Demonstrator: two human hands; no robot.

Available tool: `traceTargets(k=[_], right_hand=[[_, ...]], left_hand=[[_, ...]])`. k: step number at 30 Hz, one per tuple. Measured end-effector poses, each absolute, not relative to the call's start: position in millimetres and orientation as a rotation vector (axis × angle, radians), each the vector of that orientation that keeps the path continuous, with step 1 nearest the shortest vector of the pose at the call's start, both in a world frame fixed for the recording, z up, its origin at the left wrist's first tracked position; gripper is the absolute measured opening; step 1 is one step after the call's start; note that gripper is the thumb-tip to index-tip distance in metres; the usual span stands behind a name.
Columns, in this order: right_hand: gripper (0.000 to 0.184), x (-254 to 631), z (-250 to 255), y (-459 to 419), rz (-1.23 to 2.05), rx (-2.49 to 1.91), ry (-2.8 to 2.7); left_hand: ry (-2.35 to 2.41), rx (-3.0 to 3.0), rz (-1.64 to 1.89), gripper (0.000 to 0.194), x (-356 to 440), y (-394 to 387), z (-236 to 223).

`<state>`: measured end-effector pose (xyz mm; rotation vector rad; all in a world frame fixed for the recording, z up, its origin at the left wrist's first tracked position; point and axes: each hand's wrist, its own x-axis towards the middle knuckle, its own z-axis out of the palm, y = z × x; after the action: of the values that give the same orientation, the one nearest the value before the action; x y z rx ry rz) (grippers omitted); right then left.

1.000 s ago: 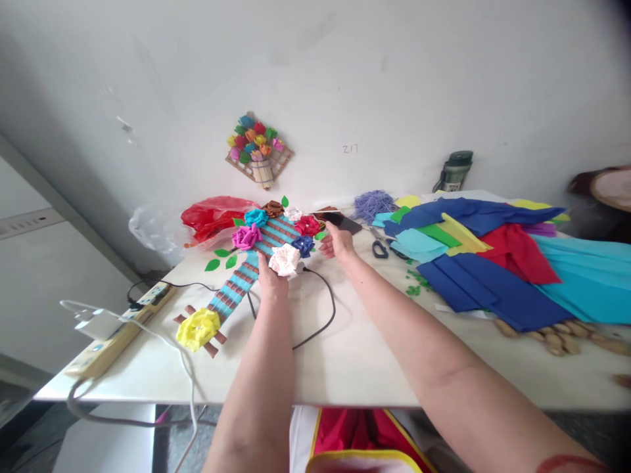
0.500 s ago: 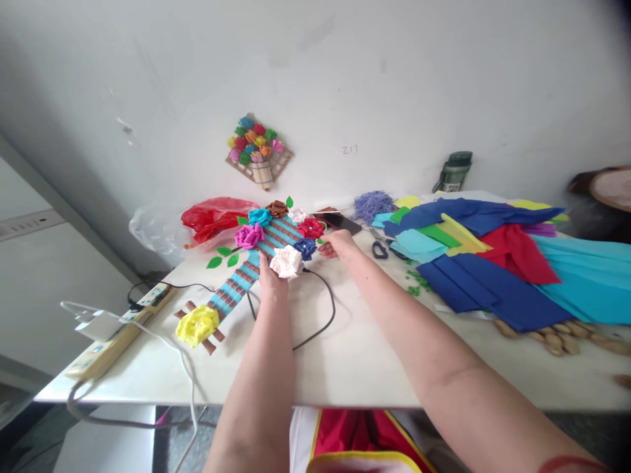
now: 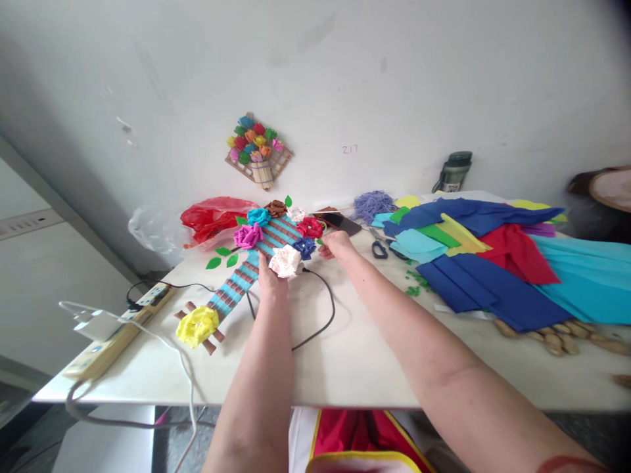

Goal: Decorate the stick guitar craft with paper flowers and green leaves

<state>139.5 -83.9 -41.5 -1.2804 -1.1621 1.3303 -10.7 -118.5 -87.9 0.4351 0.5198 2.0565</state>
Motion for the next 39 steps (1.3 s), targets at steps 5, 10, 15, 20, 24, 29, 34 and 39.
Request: traceTargets(k=[5, 10, 15, 20, 24, 29, 34, 39], right_hand=[[0.013, 147.5, -46.0, -79.1, 1.432, -1.169, -1.243], [0.022, 174.1, -44.2, -69.5, 1.592, -1.085, -1.367], [0.027, 194.7, -39.7, -66.6, 1.641, -1.101, -1.438], [0.023, 195.4, -38.3, -69.6, 1.707, -1.132, -1.614], [0.019, 191.8, -39.4, -69.9, 1.722, -1.124, -1.750], [0.022, 196.0, -40.5, -70.3, 1.791, -1.002, -1.746], [0.026, 200.8, -35.9, -76.0, 1.907, -0.935, -1.741], [0.014, 193.5, -35.4, -76.1, 1.860, -1.013, -1.770]], left_hand=[[0.548, 0.450, 2.070, 0.037, -12.8, -119.0, -88.1], [0.512, 0.452, 2.036, 0.036, -13.0, -121.3, -84.7], [0.467, 0.406, 1.950, 0.039, -13.2, -123.6, -81.8], [0.475, 0.356, 1.884, 0.041, -16.6, -126.6, -81.8], [0.479, 0.324, 1.849, 0.044, -18.2, -128.6, -81.5], [0.476, 0.327, 1.863, 0.043, -18.9, -129.2, -80.5], [0.464, 0.342, 1.866, 0.041, -19.1, -129.4, -80.5], [0.487, 0.308, 1.870, 0.041, -17.2, -131.5, -77.4]])
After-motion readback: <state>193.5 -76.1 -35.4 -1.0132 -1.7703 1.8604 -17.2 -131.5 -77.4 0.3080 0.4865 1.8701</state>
